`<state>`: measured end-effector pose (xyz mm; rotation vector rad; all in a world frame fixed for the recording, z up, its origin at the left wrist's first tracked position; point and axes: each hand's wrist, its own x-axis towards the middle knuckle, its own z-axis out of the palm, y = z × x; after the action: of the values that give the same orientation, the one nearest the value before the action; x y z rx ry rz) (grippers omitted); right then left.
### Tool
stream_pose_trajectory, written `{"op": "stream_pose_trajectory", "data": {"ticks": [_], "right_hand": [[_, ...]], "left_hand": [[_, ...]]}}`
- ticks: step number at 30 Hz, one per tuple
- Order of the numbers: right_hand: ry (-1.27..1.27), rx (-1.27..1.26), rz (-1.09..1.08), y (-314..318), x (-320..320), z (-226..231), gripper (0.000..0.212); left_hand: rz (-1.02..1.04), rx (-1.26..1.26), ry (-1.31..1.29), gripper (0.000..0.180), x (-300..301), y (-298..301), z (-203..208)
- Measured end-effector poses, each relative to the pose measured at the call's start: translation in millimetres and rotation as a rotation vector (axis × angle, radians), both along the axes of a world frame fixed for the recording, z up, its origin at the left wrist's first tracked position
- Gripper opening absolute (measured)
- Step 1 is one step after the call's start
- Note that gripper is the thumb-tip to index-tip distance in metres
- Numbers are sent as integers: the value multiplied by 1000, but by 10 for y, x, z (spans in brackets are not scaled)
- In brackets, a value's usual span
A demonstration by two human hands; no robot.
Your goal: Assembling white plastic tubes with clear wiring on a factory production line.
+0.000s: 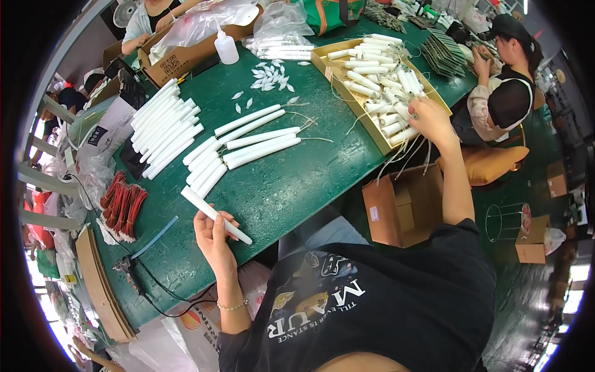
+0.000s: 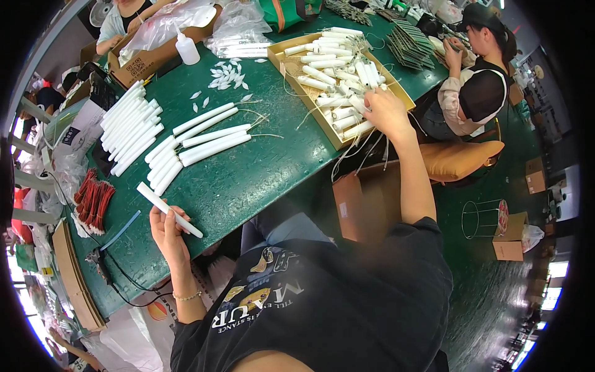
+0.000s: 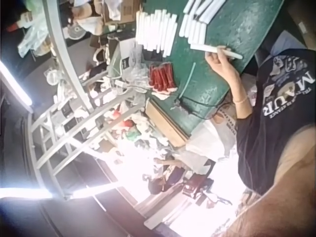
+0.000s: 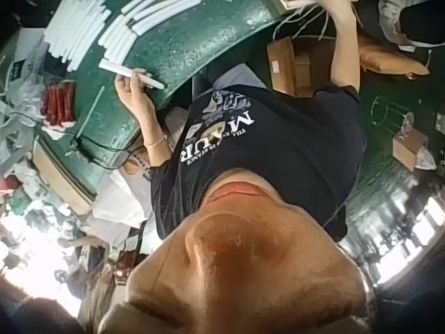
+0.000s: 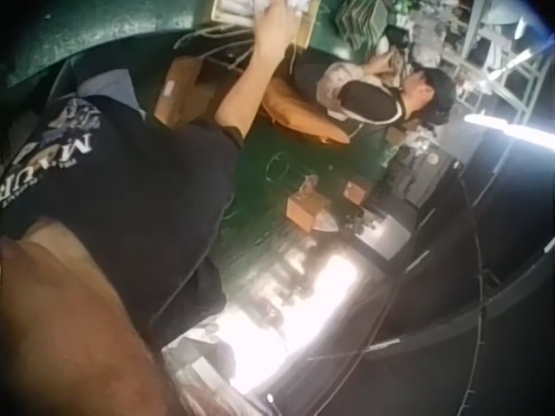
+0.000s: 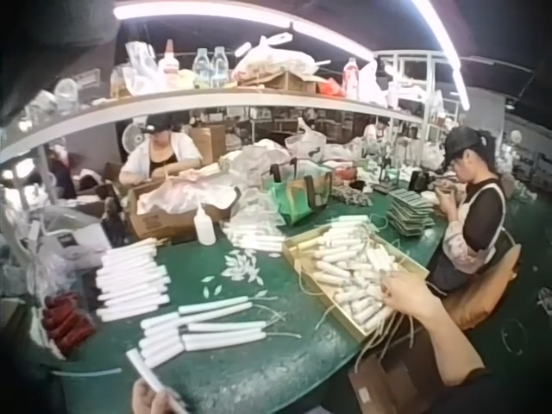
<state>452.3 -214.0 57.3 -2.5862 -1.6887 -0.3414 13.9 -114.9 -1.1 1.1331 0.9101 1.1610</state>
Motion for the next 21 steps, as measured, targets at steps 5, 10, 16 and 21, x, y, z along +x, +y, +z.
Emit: {"op": "stream_pose_trajectory", "data": {"ticks": [5, 10, 16, 21], "right_hand": [[165, 201, 37, -102, -122, 199, 14], [396, -25, 223, -91, -126, 248, 18], [352, -113, 279, -41, -223, 111, 25], [228, -28, 335, 19, -374, 70, 23]], "left_hand": [[-12, -3, 27, 29, -9, -5, 17], [-9, 0, 20, 30, 2, -7, 21], [-18, 9, 29, 29, -15, -8, 6], [-17, 23, 10, 28, -33, -2, -22]]}}
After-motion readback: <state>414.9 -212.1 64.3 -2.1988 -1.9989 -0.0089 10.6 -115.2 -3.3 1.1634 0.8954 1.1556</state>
